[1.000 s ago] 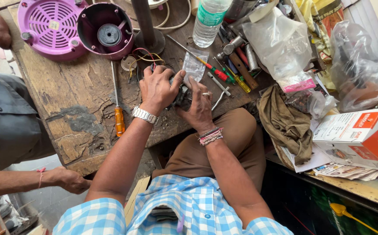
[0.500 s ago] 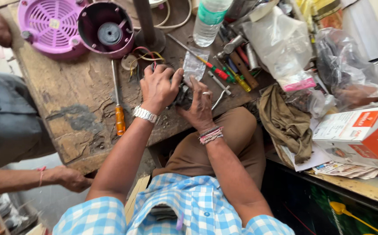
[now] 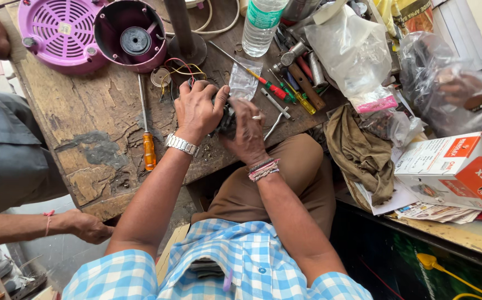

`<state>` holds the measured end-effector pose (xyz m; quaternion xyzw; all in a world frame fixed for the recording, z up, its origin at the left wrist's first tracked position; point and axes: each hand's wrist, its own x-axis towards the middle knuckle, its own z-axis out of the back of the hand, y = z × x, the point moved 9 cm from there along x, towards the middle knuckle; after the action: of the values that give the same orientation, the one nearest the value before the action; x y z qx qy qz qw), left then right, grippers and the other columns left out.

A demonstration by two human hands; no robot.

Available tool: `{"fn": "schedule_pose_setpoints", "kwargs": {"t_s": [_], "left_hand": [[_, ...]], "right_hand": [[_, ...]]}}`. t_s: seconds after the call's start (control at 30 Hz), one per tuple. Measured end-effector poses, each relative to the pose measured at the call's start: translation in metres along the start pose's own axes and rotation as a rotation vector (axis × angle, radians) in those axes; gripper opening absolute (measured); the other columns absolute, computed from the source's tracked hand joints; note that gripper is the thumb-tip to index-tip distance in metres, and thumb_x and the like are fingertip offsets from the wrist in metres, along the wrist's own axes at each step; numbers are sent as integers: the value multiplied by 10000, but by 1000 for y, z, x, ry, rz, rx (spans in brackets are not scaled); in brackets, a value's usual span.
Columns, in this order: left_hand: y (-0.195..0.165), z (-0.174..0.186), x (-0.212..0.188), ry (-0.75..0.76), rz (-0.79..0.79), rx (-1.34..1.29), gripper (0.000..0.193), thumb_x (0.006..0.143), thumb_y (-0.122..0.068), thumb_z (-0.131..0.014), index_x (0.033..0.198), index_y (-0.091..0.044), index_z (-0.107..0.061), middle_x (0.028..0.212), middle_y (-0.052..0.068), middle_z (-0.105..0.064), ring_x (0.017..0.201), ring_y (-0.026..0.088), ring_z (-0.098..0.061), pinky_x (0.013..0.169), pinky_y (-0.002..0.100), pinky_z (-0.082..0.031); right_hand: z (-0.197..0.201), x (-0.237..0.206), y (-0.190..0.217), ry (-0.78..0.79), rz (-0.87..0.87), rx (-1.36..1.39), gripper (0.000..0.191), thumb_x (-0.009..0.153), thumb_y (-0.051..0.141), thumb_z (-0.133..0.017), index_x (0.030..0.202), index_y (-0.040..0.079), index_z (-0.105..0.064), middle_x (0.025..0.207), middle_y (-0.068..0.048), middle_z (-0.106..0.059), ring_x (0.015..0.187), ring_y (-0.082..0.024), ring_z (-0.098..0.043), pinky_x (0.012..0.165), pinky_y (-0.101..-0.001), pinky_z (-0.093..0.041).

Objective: The person sits at a cluttered workbench and repairs a small electric motor. They use a hammer to tap a component, then use a screwdriver and a wrench to adjust and tighten parts of the motor assembly. The person also handles a plastic bag containing small parts.

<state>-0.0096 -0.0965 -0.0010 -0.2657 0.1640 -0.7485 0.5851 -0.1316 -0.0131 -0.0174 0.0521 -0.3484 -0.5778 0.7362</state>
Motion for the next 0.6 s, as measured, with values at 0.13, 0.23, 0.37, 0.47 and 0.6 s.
{"fn": "schedule_pose_setpoints", "kwargs": {"t_s": [0.13,0.23,0.37,0.47,0.6], "left_hand": [[-2,1,0,8,3,19,452,1004,-523,-572,896,-140,-786,1127,45,-715,1112,395,-565,836,550,-475],[-8,8,0,-46,-26,-6,430,998,-515,-579,924,-146,-788,1141,52,-720,1120,416,-566,858,543,-496],[-7,10,0,-11,3,-2,432,995,-510,-586,924,-131,-781,1133,62,-723,1136,427,-565,850,546,-486],[-10,14,-1,-47,-30,-3,419,996,-498,-594,923,-133,-786,1123,60,-731,1144,450,-557,860,552,-482],[-12,13,-1,-42,-36,-14,419,1010,-490,-584,924,-133,-785,1130,61,-730,1148,455,-556,881,552,-485]], "right_hand": [[4,0,3,-33,3,-16,1024,717,297,-886,1541,74,-320,1468,-123,-526,1425,-331,-426,1130,-509,-287],[4,-1,8,-11,35,-58,1026,727,302,-901,1552,91,-329,1492,-120,-501,1450,-323,-404,1128,-507,-276],[3,-3,2,16,-33,-44,1133,662,332,-916,1575,72,-297,1527,-125,-481,1487,-346,-373,1136,-523,-263],[0,-3,7,54,6,-92,1142,648,336,-916,1574,93,-294,1514,-119,-487,1503,-342,-354,1148,-530,-244],[4,-2,2,15,-51,-63,1119,672,330,-909,1577,104,-290,1540,-161,-438,1506,-334,-324,1146,-517,-240]]}}
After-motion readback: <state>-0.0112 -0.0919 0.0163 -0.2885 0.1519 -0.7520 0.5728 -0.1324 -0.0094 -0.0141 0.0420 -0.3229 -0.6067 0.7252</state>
